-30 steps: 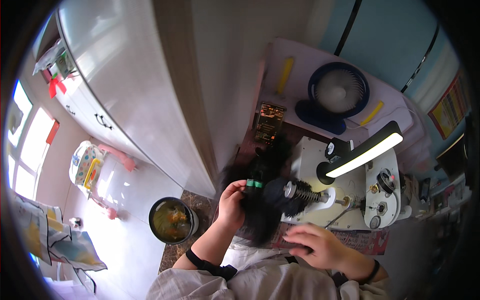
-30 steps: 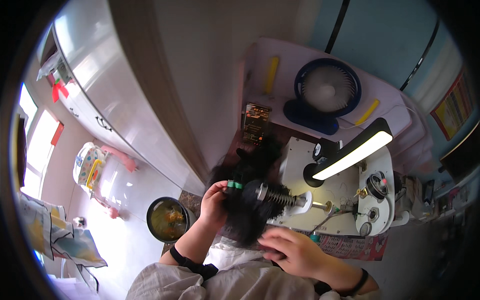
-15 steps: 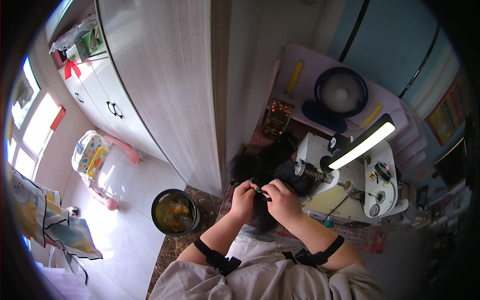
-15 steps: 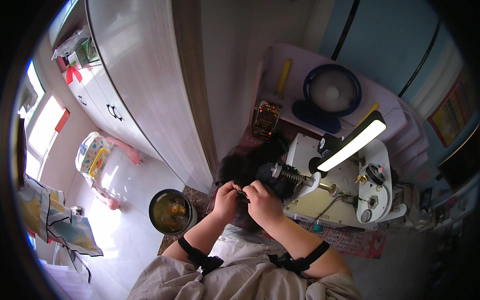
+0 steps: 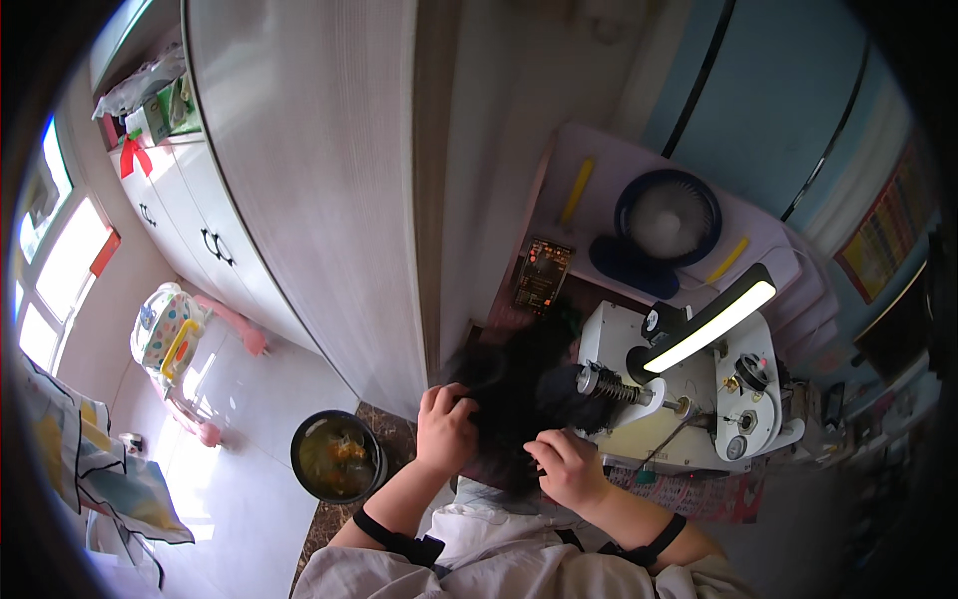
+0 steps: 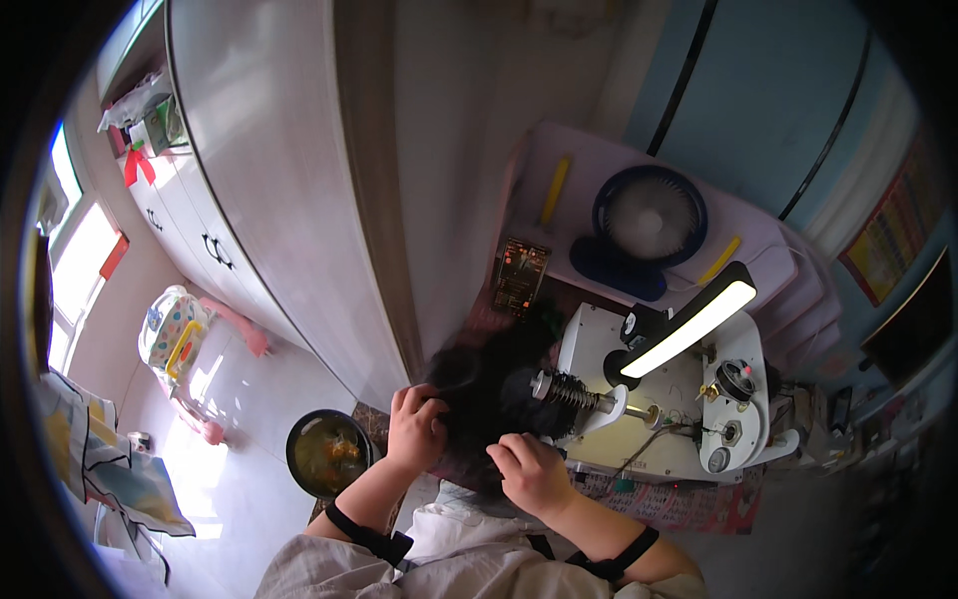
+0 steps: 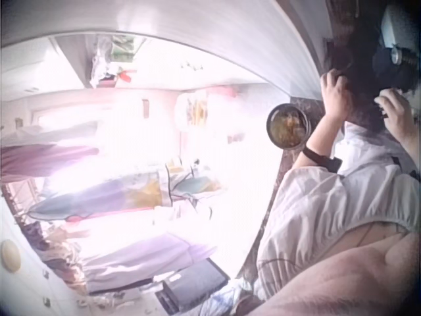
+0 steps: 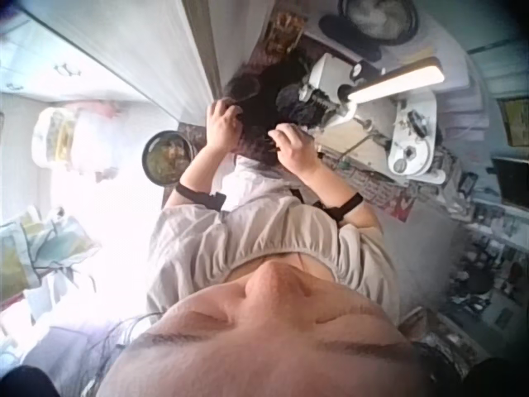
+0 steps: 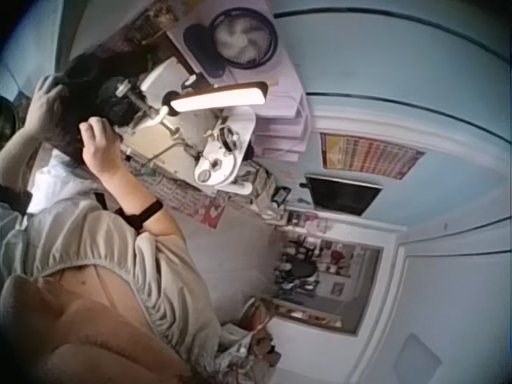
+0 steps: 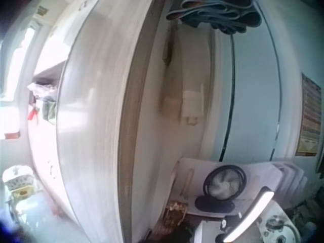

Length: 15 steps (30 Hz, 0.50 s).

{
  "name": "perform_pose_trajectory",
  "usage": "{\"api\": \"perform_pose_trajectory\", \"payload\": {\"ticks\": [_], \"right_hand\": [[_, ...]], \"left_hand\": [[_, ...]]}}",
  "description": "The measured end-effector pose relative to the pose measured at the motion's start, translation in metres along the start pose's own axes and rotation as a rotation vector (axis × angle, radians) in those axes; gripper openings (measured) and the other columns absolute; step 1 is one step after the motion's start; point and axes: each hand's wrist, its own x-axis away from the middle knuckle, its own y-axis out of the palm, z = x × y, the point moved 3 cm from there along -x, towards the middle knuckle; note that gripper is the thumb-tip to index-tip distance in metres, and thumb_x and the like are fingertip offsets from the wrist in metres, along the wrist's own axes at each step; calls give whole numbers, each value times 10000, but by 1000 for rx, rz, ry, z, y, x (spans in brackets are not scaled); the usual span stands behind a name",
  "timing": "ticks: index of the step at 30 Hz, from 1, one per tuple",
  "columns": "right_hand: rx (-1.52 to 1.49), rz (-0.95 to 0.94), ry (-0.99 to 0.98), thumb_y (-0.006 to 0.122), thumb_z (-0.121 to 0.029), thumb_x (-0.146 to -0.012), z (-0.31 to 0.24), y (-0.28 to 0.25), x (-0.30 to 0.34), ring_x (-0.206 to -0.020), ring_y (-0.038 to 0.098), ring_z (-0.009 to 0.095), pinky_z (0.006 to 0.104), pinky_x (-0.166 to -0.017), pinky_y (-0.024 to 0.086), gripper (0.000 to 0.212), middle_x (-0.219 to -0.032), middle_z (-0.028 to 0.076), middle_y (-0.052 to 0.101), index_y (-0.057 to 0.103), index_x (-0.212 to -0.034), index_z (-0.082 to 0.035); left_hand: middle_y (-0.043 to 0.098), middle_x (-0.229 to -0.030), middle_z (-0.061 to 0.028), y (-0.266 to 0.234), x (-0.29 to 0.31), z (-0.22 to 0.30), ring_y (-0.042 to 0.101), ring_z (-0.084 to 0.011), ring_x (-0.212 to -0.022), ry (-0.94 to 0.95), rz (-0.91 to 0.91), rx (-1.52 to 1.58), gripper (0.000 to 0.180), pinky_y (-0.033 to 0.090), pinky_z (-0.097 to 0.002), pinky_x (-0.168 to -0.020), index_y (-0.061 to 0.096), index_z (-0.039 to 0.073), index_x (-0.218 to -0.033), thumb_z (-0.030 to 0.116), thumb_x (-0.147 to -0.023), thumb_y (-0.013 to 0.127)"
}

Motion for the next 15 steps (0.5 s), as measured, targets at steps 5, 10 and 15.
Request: {"api": "perform_pose_trajectory", "payload": {"ticks": [5,10,15], "right_hand": [[9,-19,25,578,13,-646,2,5,-3,-704,570,211,308,-580,497,272,-855,50,530,605,-910,-47],[44,-61,57,599,-63,-706,3,5,-3,-685,545,178,272,-557,479,239,-822,39,501,618,-944,-49],[28,-103,63,588,-93,-714,8,4,-3,-694,548,161,254,-539,472,224,-829,34,502,617,-933,-57]], "left_hand": [[449,-1249,-142,13,-7,-34,489,-385,-1096,-96,-83,60,380,439,-438,-924,562,58,-982,-84,-629,560],[504,-1219,-149,5,-26,-32,567,-336,-1004,-91,-68,47,365,493,-397,-836,542,43,-1005,-48,-653,569],[548,-1168,-125,6,-82,16,544,-334,-1051,338,-70,48,429,464,-408,-899,557,60,-1079,-30,-660,571]]}}
